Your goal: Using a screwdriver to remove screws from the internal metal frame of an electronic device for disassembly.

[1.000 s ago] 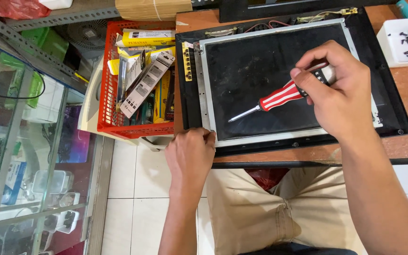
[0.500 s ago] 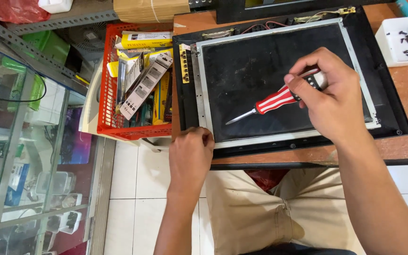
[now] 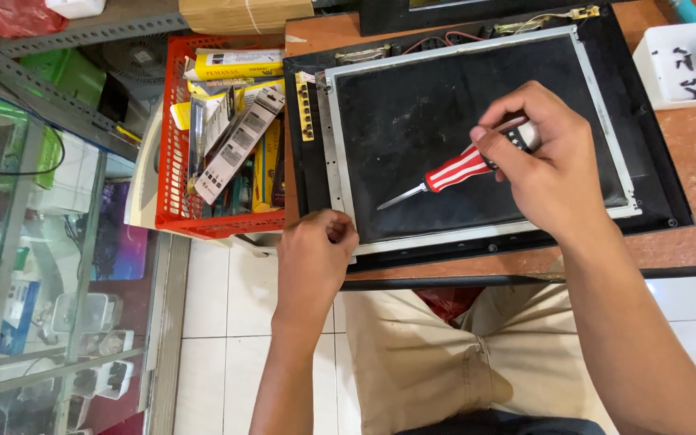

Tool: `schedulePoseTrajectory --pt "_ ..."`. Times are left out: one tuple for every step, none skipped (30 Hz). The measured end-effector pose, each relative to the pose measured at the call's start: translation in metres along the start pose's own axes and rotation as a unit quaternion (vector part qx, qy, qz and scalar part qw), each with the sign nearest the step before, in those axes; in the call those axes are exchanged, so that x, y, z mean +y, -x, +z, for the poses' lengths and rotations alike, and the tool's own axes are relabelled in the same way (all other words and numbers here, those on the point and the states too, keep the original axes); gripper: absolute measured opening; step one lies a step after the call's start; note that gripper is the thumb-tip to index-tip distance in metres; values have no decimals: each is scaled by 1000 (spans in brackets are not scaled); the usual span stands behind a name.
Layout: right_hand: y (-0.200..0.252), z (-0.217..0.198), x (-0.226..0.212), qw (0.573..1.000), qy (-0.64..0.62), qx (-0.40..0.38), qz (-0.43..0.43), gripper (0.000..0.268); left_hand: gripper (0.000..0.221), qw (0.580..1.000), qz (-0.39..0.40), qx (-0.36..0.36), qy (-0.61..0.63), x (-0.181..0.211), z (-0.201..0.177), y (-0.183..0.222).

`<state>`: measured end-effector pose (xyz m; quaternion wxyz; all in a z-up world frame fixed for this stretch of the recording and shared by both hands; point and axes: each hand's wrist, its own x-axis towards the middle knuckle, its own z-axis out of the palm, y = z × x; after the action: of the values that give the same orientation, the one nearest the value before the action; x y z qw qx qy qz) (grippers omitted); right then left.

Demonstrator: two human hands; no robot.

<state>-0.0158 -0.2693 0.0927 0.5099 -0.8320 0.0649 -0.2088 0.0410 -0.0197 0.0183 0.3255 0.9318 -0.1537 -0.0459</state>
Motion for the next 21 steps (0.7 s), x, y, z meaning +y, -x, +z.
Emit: schedulePoseTrajectory --pt "1 -1 2 1000 1 -2 1 10 6 1000 -2 -1 1 0 1 1" --pt "1 -1 3 1000 3 -2 -3 9 7 1000 16 16 6 1 1 1" --pt "1 -1 4 1000 4 -1 -7 9 8 999 34 32 11 1 1 0" --pt "1 -3 9 1000 6 0 -6 9 8 999 35 30 12 7 -4 1" --pt "2 -6 14 999 -24 19 7 9 9 995 65 67 38 14 -8 2" --pt "3 -10 19 997 -53 43 20 10 11 988 99 103 65 22 -13 1" --pt "2 -13 23 997 -51 48 21 10 11 987 104 100 67 31 -17 1" --pt "2 -17 28 988 -103 103 56 9 12 984 92 89 127 41 -21 2" --pt "2 -22 32 971 -155 158 89 11 13 976 80 76 187 51 -25 3" --pt "3 -29 41 970 -153 167 91 11 13 976 86 70 188 57 -22 1" --pt "5 -37 50 949 -212 204 113 13 12 972 91 58 209 63 -19 -1" --pt "5 -46 58 923 -269 240 132 16 12 967 95 47 230 71 -16 -4" --pt "9 -58 70 922 -266 248 131 16 12 967 101 41 232 78 -8 -10" --pt "13 -69 82 911 -313 243 114 17 13 961 129 14 246 85 1 -15" --pt "18 -80 94 897 -359 238 97 19 14 953 157 -13 260 92 9 -20" --pt "25 -90 98 897 -358 242 96 19 14 952 160 -16 260 107 23 -30" --pt "32 -100 101 891 -364 253 103 15 15 958 118 -53 257 122 37 -40" --pt "38 -110 105 885 -369 261 111 12 17 960 75 -88 253 137 51 -49" --pt "46 -119 116 885 -368 264 110 12 17 960 78 -90 254 155 72 -62" --pt "55 -129 127 879 -374 274 113 13 14 951 149 -66 261 173 92 -73" --pt "64 -139 137 873 -379 285 116 15 12 938 219 -42 267 190 113 -84"
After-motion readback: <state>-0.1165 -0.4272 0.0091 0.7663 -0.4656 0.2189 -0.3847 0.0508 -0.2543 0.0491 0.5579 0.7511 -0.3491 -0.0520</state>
